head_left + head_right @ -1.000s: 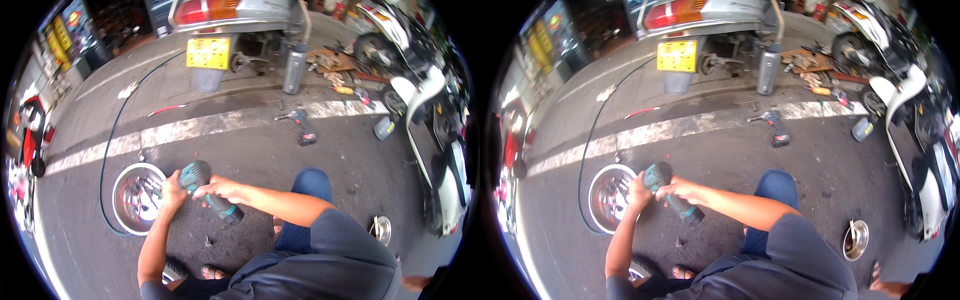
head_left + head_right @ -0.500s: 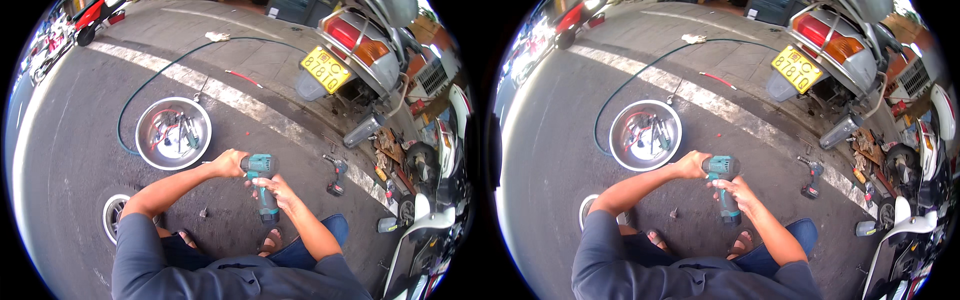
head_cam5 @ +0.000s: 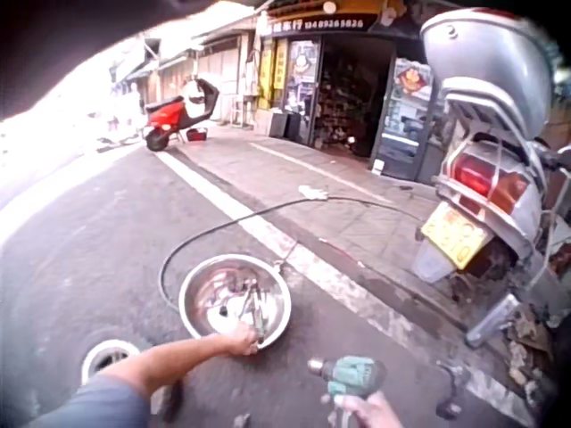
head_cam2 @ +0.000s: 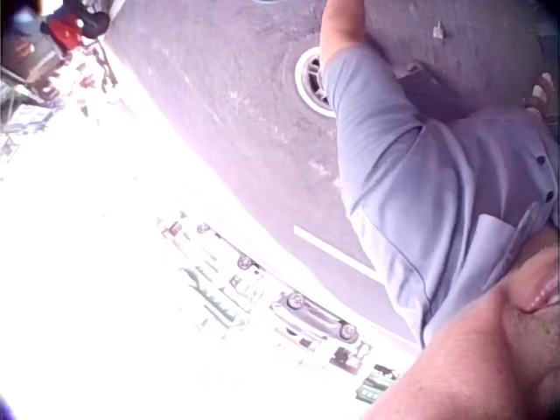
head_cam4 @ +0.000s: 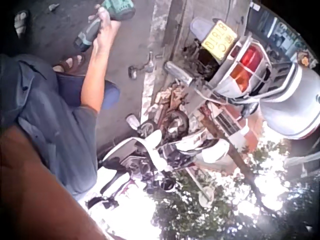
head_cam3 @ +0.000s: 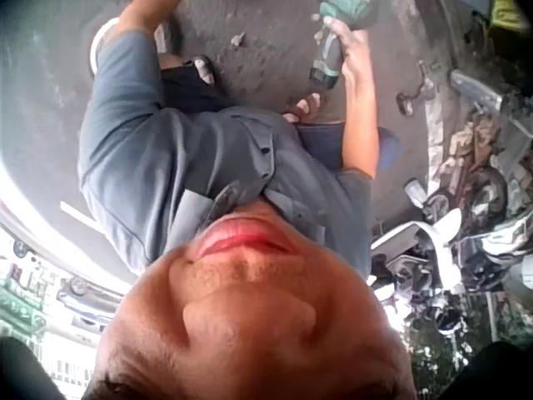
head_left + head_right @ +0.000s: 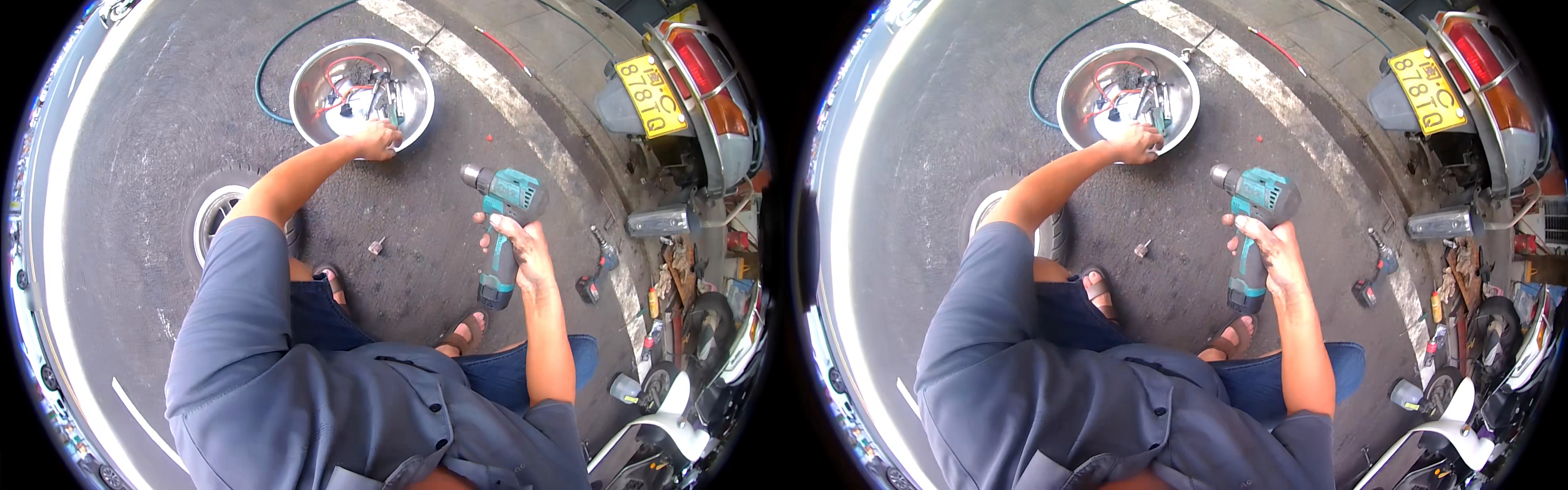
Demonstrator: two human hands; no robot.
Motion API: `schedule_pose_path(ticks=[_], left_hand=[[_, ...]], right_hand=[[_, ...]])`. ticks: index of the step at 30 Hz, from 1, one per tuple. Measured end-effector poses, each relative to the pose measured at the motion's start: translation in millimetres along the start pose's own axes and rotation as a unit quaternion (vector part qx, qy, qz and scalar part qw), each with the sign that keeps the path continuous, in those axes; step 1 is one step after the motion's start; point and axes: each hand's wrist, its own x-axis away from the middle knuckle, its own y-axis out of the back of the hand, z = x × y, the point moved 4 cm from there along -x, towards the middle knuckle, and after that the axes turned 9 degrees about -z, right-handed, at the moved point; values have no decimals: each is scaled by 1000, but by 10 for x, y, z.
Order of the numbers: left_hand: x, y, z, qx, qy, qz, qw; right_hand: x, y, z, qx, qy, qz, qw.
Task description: The person removes a wheel from a motorcycle, takes out the brake shoe assembly, cleans the components using a drill with a wire brush attachment, applies oil with a brush, and then reinstalls the brake components onto the vehicle.
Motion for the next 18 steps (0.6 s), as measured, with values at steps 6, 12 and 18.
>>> schedule_pose_path(ticks=[6, 12, 18], left_hand=[[24, -668, -1407, -42, 3, 329, 943], [1132, -1684, -1715, -53, -9, 411, 910], [1079, -1478, -1334, 68, 74, 227, 969]], right_hand=[[-10, 70, -30, -3, 5, -13, 1000], [25, 68, 54, 10, 22, -21, 1000], [-22, 179, -88, -32, 15, 1, 999]])
